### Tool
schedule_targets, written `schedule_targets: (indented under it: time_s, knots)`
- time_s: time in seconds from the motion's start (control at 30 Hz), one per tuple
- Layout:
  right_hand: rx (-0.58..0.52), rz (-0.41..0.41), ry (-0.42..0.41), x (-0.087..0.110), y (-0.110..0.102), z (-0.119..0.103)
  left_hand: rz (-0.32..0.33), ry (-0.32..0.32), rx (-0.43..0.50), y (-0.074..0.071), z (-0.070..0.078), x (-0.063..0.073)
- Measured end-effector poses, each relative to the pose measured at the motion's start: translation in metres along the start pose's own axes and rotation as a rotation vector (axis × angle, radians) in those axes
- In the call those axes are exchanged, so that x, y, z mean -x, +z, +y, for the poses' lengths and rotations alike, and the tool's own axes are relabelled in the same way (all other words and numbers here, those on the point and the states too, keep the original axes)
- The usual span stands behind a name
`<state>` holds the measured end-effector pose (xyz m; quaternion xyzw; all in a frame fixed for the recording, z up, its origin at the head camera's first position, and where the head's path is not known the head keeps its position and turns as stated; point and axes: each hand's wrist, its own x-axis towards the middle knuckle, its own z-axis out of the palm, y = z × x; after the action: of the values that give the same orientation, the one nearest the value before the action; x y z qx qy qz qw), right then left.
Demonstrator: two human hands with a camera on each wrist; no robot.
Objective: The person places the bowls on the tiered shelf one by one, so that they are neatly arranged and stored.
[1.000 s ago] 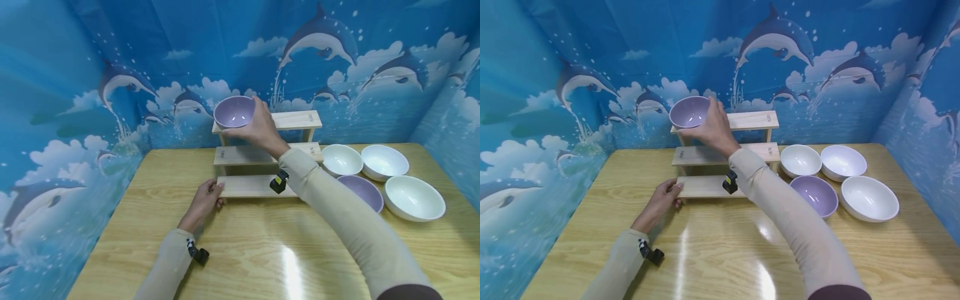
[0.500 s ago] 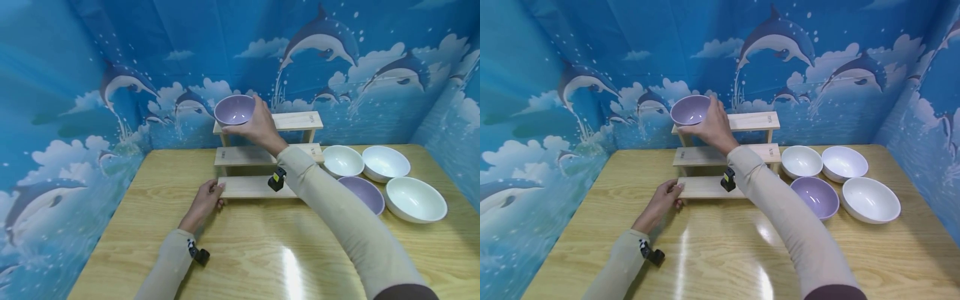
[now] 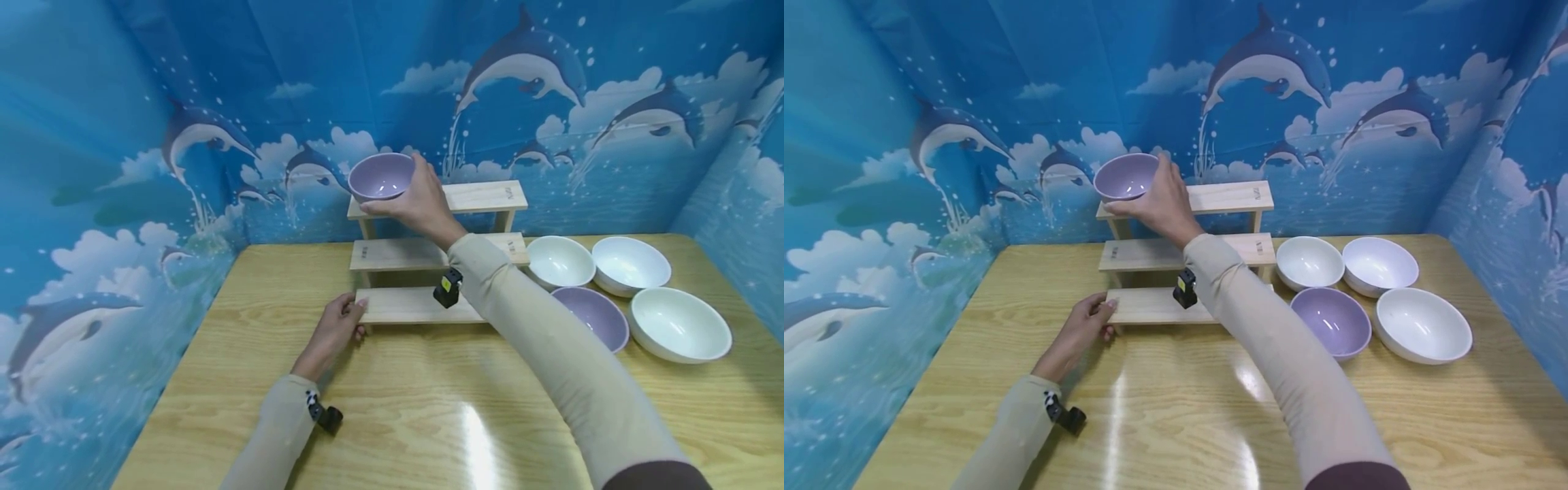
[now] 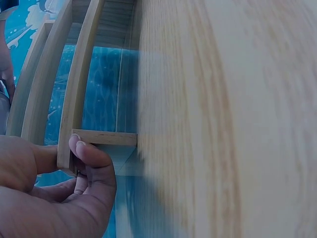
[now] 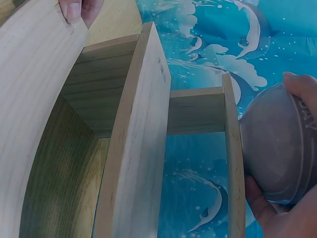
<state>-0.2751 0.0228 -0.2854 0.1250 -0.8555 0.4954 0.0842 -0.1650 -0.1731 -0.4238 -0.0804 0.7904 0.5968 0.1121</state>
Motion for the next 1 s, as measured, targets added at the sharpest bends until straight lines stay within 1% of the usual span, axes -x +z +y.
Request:
schedule_targets:
  time_s: [0.13, 0.6, 0.83, 1.0]
  knots:
    - [0.002, -0.007, -0.007, -0.0013, -0.0017, -0.0005, 0.003, 0.004, 0.001, 0.0009, 0.0007, -0.0004]
    - [-0.007, -0.027, 0.023, -0.0009, -0.0035, 0.0000, 0.007, 0.017, -0.001, 0.0017, 0.0006, -0.0013]
    - [-0.001, -0.042, 0.033, 0.0004, -0.0035, -0.0006, 0.021, -0.010, -0.004, 0.0021, 0.0014, -0.0019]
    - [0.010, -0.045, 0.034, 0.0026, -0.0034, -0.0007, 0.014, -0.004, 0.009, 0.0017, 0.0004, -0.0013]
